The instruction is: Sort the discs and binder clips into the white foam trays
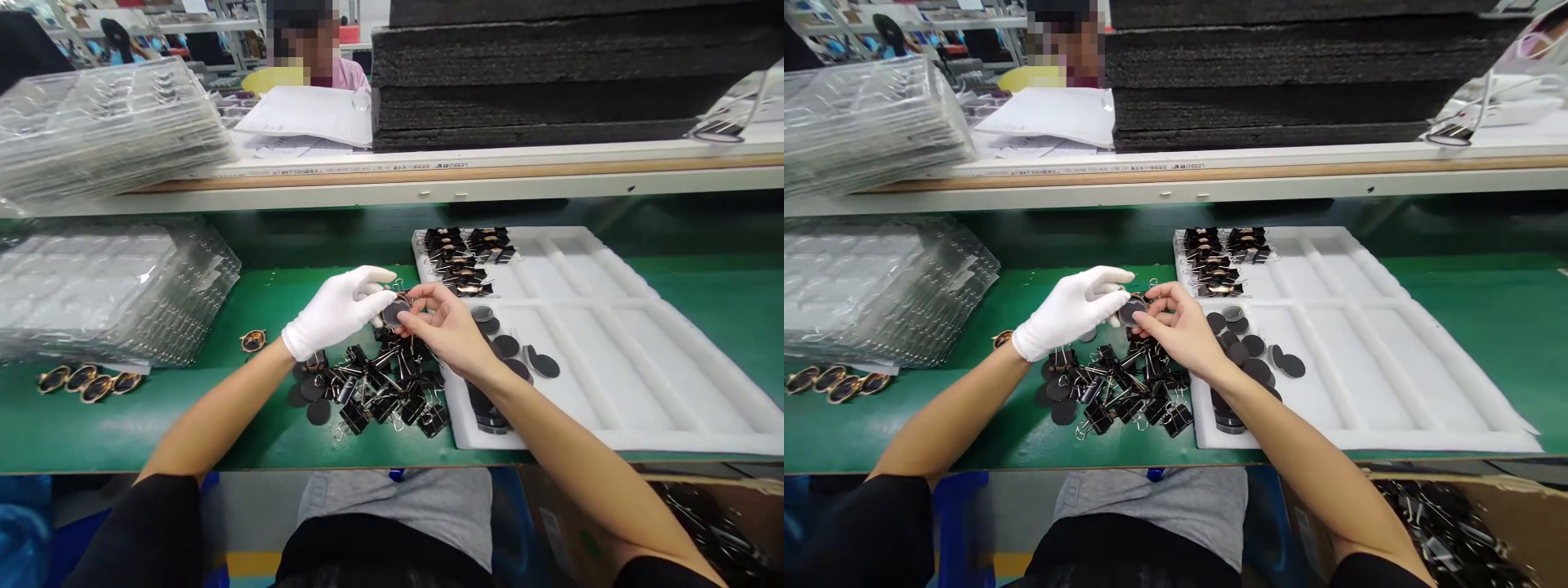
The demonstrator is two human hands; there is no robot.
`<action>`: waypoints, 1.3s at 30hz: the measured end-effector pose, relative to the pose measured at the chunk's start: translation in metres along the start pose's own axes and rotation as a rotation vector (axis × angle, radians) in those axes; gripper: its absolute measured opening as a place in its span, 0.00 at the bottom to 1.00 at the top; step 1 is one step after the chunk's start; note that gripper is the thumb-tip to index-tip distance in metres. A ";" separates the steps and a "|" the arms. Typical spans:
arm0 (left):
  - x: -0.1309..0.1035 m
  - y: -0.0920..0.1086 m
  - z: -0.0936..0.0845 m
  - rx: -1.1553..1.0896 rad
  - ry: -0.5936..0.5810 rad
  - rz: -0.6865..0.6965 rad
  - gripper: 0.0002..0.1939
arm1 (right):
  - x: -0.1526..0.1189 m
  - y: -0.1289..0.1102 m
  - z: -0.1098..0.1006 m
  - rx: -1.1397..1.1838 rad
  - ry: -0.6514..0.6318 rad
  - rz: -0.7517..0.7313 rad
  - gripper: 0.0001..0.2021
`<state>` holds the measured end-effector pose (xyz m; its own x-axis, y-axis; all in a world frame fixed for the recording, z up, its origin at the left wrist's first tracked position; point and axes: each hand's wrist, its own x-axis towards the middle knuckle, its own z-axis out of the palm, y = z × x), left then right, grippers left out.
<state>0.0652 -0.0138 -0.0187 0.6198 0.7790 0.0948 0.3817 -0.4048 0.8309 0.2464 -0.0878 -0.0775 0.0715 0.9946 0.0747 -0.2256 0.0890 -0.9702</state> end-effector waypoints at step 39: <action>0.018 -0.018 -0.017 0.347 0.068 0.069 0.21 | 0.000 0.000 -0.021 0.018 -0.162 0.026 0.11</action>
<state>0.0583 0.0159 -0.0229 0.6096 0.7697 0.1896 0.5579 -0.5865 0.5871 0.2664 -0.0894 -0.0820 -0.0916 0.9920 0.0868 -0.2431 0.0622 -0.9680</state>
